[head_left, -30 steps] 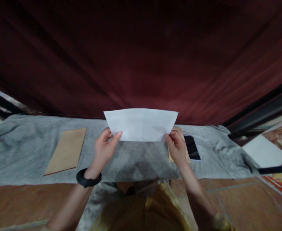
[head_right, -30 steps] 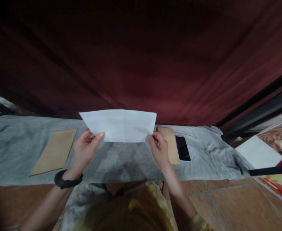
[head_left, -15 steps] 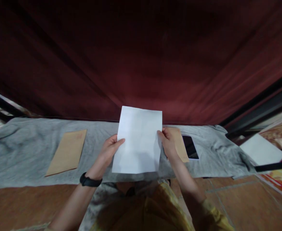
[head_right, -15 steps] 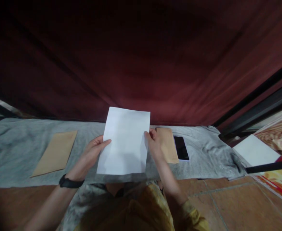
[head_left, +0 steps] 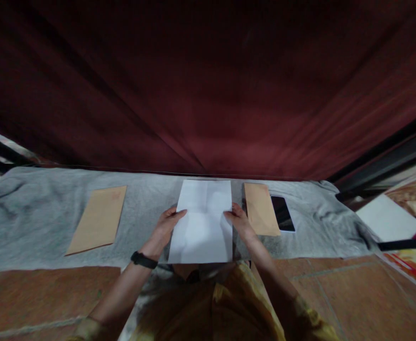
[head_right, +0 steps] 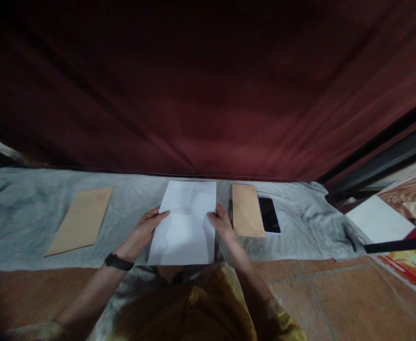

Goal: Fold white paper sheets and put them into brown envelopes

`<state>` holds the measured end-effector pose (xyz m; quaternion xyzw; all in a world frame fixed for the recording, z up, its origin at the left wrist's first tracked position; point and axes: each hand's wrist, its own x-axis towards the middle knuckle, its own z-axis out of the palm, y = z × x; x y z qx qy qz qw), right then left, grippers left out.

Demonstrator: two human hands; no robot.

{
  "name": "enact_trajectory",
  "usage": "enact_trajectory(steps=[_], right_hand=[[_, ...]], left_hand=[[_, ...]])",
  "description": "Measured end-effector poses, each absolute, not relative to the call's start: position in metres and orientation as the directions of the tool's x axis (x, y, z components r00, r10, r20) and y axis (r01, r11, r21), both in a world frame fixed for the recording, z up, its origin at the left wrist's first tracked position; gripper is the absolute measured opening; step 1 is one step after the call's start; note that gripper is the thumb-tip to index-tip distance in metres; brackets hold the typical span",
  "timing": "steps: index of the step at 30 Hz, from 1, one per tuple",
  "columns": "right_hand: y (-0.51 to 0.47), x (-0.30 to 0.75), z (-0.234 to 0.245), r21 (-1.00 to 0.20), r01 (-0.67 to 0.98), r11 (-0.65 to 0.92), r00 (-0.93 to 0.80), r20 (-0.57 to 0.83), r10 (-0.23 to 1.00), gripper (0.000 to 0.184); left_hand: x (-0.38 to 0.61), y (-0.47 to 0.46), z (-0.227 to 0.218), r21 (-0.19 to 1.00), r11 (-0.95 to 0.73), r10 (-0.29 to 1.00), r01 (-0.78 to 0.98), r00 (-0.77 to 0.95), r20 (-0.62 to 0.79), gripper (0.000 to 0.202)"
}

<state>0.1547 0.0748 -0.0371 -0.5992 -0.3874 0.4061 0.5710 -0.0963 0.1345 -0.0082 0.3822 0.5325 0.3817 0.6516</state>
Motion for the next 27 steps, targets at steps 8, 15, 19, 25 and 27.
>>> enact_trajectory(steps=[8, 15, 19, 25, 27], right_hand=[[0.091, 0.169, 0.029, -0.992, -0.087, 0.092, 0.383, 0.052, 0.922, 0.029], [0.095, 0.174, 0.072, -0.954, 0.101, 0.281, 0.426, 0.297, 0.854, 0.023], [0.078, 0.172, 0.073, -0.940, 0.163, 0.299, 0.356, 0.338, 0.871, 0.014], [0.058, 0.171, 0.068, -0.924, 0.181, 0.337, 0.251, 0.375, 0.892, 0.011], [0.058, 0.172, 0.066, -0.941, 0.152, 0.303, 0.285, 0.336, 0.898, 0.011]], left_hand=[[-0.091, 0.161, 0.048, 0.967, 0.239, 0.945, -0.092, 0.249, -0.210, 0.046], [-0.089, 0.169, 0.094, 0.988, -0.143, 0.985, 0.058, 0.103, 0.136, 0.036], [-0.102, 0.162, 0.091, 0.960, -0.248, 0.965, 0.131, 0.116, 0.234, 0.024], [-0.115, 0.146, 0.088, 0.918, -0.316, 0.946, 0.240, 0.156, 0.285, 0.018], [-0.114, 0.146, 0.088, 0.951, -0.245, 0.965, 0.190, 0.141, 0.220, 0.019]])
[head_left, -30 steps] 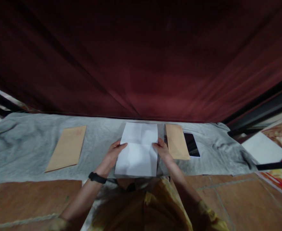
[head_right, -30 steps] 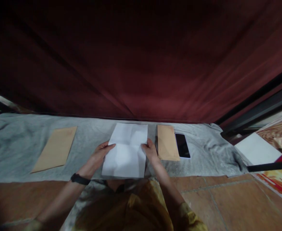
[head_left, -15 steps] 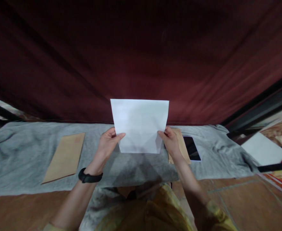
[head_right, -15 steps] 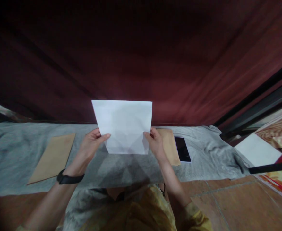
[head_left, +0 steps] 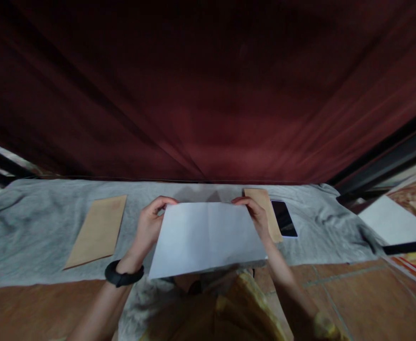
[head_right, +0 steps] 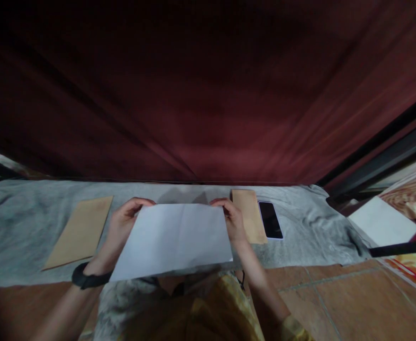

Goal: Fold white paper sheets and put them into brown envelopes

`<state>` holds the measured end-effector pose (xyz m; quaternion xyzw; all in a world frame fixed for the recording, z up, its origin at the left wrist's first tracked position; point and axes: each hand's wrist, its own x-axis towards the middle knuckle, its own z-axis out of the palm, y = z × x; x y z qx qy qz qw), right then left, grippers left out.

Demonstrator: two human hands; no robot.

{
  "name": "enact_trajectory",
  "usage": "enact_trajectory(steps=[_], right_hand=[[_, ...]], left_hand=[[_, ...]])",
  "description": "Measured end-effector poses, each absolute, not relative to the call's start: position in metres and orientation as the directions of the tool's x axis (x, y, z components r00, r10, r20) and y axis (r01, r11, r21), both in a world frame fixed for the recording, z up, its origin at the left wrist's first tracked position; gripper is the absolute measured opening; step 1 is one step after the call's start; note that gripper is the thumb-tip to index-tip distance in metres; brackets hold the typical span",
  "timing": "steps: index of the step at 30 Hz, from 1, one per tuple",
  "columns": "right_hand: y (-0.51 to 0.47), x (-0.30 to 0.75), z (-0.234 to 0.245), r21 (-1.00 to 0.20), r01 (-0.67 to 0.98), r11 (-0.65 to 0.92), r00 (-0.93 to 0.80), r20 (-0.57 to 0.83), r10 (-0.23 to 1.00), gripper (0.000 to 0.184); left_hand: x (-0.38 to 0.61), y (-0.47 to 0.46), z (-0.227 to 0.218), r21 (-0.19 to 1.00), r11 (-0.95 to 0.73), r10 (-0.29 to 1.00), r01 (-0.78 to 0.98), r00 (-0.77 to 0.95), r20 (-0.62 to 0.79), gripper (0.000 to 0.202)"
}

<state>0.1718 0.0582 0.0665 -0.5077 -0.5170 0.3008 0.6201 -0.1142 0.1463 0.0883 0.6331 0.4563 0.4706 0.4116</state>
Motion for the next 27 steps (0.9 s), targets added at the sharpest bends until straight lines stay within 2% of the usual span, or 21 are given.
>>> enact_trajectory(steps=[6, 11, 14, 16, 18, 21, 23, 27], right_hand=[[0.073, 0.173, 0.046, -0.986, 0.067, 0.151, 0.386, 0.166, 0.907, 0.021], [0.080, 0.167, -0.001, -0.998, -0.057, -0.022, 0.400, -0.043, 0.915, 0.026], [0.077, 0.165, -0.030, -0.994, -0.057, -0.093, 0.440, -0.108, 0.891, 0.035], [0.071, 0.165, -0.046, -0.996, -0.011, -0.091, 0.482, -0.085, 0.872, 0.038], [0.062, 0.165, -0.058, -0.996, 0.075, -0.040, 0.503, 0.003, 0.864, 0.034], [0.041, 0.165, -0.069, -0.983, 0.182, 0.018, 0.462, 0.102, 0.881, 0.027], [0.024, 0.166, -0.072, -0.967, 0.254, 0.032, 0.396, 0.134, 0.909, 0.031], [-0.013, 0.167, -0.075, -0.867, 0.480, 0.135, 0.141, 0.228, 0.963, 0.042]], left_hand=[[-0.111, 0.156, 0.072, 0.993, 0.094, 0.971, 0.065, 0.214, -0.106, 0.031], [-0.112, 0.150, 0.026, 0.935, 0.350, 0.912, 0.055, 0.207, -0.354, 0.039], [-0.113, 0.146, -0.001, 0.896, 0.441, 0.877, 0.061, 0.186, -0.444, 0.044], [-0.113, 0.145, -0.015, 0.889, 0.449, 0.877, 0.092, 0.142, -0.458, 0.043], [-0.112, 0.146, -0.024, 0.887, 0.446, 0.881, 0.120, 0.114, -0.459, 0.043], [-0.111, 0.148, -0.032, 0.884, 0.447, 0.881, 0.140, 0.101, -0.462, 0.044], [-0.113, 0.149, -0.036, 0.878, 0.454, 0.877, 0.152, 0.094, -0.470, 0.045], [-0.118, 0.146, -0.042, 0.867, 0.472, 0.869, 0.159, 0.081, -0.488, 0.044]])
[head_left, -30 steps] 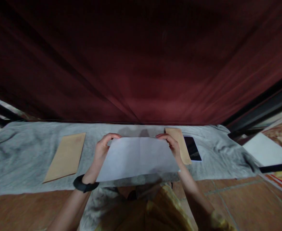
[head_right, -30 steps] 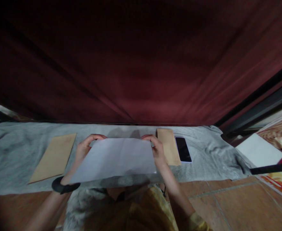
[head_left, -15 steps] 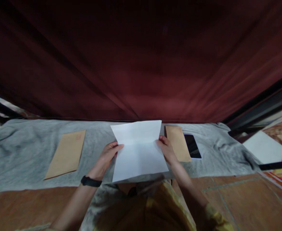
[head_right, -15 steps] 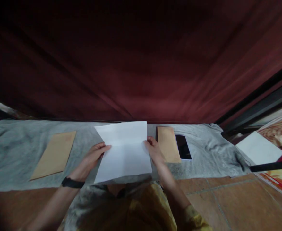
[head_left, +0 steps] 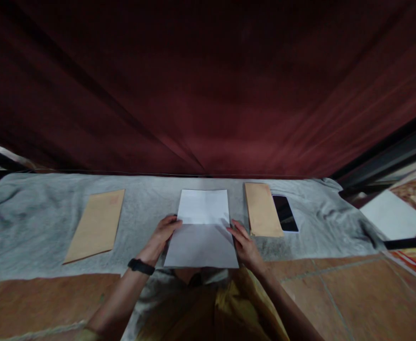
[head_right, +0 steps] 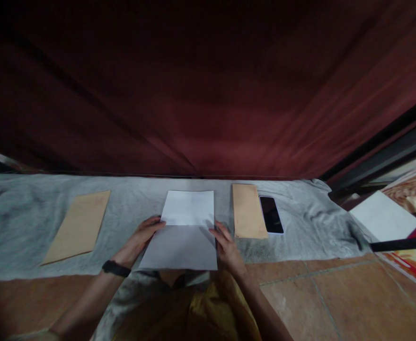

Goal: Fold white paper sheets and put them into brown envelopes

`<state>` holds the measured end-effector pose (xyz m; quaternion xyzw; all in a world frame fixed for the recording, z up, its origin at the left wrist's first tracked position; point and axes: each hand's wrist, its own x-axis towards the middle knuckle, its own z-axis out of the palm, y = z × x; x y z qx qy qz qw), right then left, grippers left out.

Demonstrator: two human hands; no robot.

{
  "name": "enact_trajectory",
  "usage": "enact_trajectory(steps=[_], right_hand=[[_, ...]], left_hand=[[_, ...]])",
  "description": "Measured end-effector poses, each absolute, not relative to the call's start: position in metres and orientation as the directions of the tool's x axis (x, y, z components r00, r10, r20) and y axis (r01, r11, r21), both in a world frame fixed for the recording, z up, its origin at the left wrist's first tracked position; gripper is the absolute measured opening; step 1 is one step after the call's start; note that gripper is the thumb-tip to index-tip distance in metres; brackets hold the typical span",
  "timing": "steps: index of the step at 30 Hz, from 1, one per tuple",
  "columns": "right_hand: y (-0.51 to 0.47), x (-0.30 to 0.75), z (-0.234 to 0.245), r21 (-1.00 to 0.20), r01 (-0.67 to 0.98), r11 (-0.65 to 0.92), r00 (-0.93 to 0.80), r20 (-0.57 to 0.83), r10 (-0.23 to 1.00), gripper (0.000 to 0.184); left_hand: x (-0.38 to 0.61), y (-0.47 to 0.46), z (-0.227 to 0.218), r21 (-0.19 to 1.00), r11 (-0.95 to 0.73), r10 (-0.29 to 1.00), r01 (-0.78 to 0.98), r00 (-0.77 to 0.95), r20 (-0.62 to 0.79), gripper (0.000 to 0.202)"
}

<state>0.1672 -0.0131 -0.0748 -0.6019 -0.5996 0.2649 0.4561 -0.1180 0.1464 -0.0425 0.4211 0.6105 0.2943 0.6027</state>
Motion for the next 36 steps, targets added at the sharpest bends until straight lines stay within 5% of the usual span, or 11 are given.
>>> enact_trajectory(steps=[6, 11, 14, 16, 18, 20, 24, 36], right_hand=[[-0.034, 0.165, -0.080, -0.672, 0.680, 0.293, -0.112, 0.299, 0.948, 0.054], [-0.021, 0.166, -0.082, -0.643, 0.678, 0.356, -0.242, 0.262, 0.934, 0.070], [-0.019, 0.170, -0.082, -0.671, 0.670, 0.318, -0.217, 0.233, 0.948, 0.067], [-0.021, 0.172, -0.084, -0.690, 0.656, 0.306, -0.216, 0.217, 0.952, 0.065], [-0.023, 0.173, -0.086, -0.697, 0.652, 0.298, -0.221, 0.201, 0.954, 0.065], [-0.023, 0.172, -0.088, -0.693, 0.662, 0.286, -0.218, 0.187, 0.958, 0.067], [-0.019, 0.171, -0.088, -0.676, 0.667, 0.313, -0.241, 0.201, 0.949, 0.074], [-0.029, 0.169, -0.082, -0.628, 0.688, 0.365, -0.275, 0.239, 0.931, 0.046]], left_hand=[[-0.116, 0.144, -0.051, 0.878, 0.436, 0.891, 0.197, 0.040, -0.452, 0.047], [-0.116, 0.142, -0.052, 0.886, 0.291, 0.953, 0.361, -0.024, -0.303, 0.036], [-0.131, 0.128, -0.055, 0.821, 0.052, 0.998, 0.568, 0.007, -0.068, 0.032], [-0.147, 0.112, -0.058, 0.695, -0.285, 0.958, 0.661, 0.210, 0.193, 0.039], [-0.163, 0.094, -0.062, 0.562, -0.535, 0.841, 0.630, 0.458, 0.288, 0.050], [-0.175, 0.080, -0.063, 0.443, -0.692, 0.711, 0.571, 0.644, 0.281, 0.060], [-0.182, 0.072, -0.059, 0.367, -0.765, 0.629, 0.529, 0.735, 0.253, 0.074], [-0.173, 0.089, -0.054, 0.503, -0.772, 0.488, 0.388, 0.869, 0.080, 0.085]])
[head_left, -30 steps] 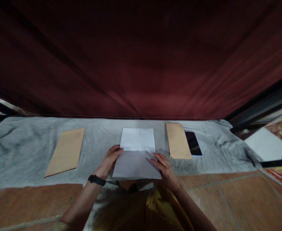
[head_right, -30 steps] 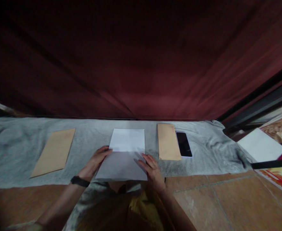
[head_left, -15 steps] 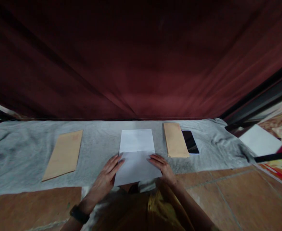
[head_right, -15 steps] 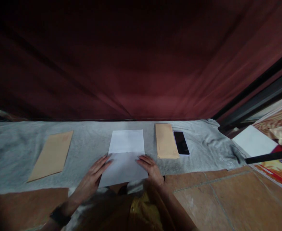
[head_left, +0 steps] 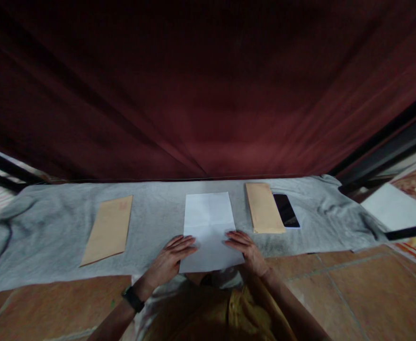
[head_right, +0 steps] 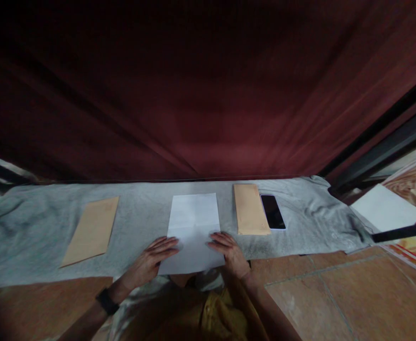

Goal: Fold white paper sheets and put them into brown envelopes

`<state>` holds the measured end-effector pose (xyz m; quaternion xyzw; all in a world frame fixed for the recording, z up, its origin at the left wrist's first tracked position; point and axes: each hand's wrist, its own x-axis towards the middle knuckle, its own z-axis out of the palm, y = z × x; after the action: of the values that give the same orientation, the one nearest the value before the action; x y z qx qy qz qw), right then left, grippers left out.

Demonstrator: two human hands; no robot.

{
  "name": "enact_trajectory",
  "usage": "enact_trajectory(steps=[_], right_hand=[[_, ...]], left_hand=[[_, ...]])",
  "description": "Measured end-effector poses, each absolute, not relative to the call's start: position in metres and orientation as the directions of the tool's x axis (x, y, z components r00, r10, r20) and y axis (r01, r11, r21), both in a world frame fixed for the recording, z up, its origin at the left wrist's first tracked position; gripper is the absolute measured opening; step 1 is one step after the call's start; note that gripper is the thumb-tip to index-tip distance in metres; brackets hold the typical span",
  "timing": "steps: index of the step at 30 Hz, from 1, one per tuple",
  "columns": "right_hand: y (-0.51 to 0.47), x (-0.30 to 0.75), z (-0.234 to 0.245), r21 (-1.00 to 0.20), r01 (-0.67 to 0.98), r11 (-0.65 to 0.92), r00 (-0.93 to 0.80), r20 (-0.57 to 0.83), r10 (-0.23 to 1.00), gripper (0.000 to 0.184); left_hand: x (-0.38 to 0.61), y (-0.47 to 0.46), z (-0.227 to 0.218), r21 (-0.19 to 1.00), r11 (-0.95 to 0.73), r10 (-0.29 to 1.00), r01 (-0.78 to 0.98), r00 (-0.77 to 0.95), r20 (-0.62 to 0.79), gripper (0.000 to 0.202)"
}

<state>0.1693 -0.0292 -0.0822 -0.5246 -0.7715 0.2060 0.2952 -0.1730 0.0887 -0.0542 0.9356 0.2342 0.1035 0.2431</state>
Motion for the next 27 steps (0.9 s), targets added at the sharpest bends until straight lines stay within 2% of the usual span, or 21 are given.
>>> enact_trajectory(steps=[3, 6, 7, 9, 12, 17, 24, 27], right_hand=[[-0.029, 0.169, -0.079, -0.670, 0.654, 0.350, -0.253, 0.242, 0.937, 0.040], [-0.020, 0.168, -0.075, -0.751, 0.615, 0.241, -0.144, 0.194, 0.970, 0.031], [-0.016, 0.167, -0.074, -0.774, 0.605, 0.186, -0.093, 0.163, 0.982, 0.030], [-0.007, 0.165, -0.074, -0.805, 0.590, 0.061, 0.034, 0.100, 0.994, 0.033], [0.006, 0.160, -0.074, -0.830, 0.552, -0.075, 0.212, 0.053, 0.976, 0.039], [0.033, 0.157, -0.067, -0.847, 0.513, -0.137, 0.332, 0.049, 0.942, 0.040], [0.067, 0.153, -0.063, -0.898, 0.406, -0.171, 0.466, 0.043, 0.884, 0.047], [0.073, 0.151, -0.065, -0.906, 0.371, -0.202, 0.504, 0.014, 0.863, 0.048]], left_hand=[[-0.176, 0.092, -0.058, 0.646, -0.658, 0.571, 0.387, 0.815, 0.094, 0.066], [-0.172, 0.100, -0.059, 0.809, -0.410, 0.739, 0.422, 0.673, 0.024, 0.027], [-0.169, 0.103, -0.058, 0.843, -0.326, 0.783, 0.428, 0.622, -0.013, 0.024], [-0.161, 0.109, -0.055, 0.885, -0.206, 0.846, 0.418, 0.530, -0.053, 0.032], [-0.146, 0.118, -0.051, 0.912, -0.135, 0.922, 0.386, 0.386, -0.027, 0.040], [-0.121, 0.135, -0.046, 0.898, -0.111, 0.979, 0.425, 0.203, 0.025, 0.046], [-0.099, 0.162, -0.040, 0.845, -0.110, 0.992, 0.523, 0.114, 0.058, 0.038], [-0.094, 0.170, -0.039, 0.889, -0.056, 0.993, 0.454, 0.121, 0.001, 0.041]])
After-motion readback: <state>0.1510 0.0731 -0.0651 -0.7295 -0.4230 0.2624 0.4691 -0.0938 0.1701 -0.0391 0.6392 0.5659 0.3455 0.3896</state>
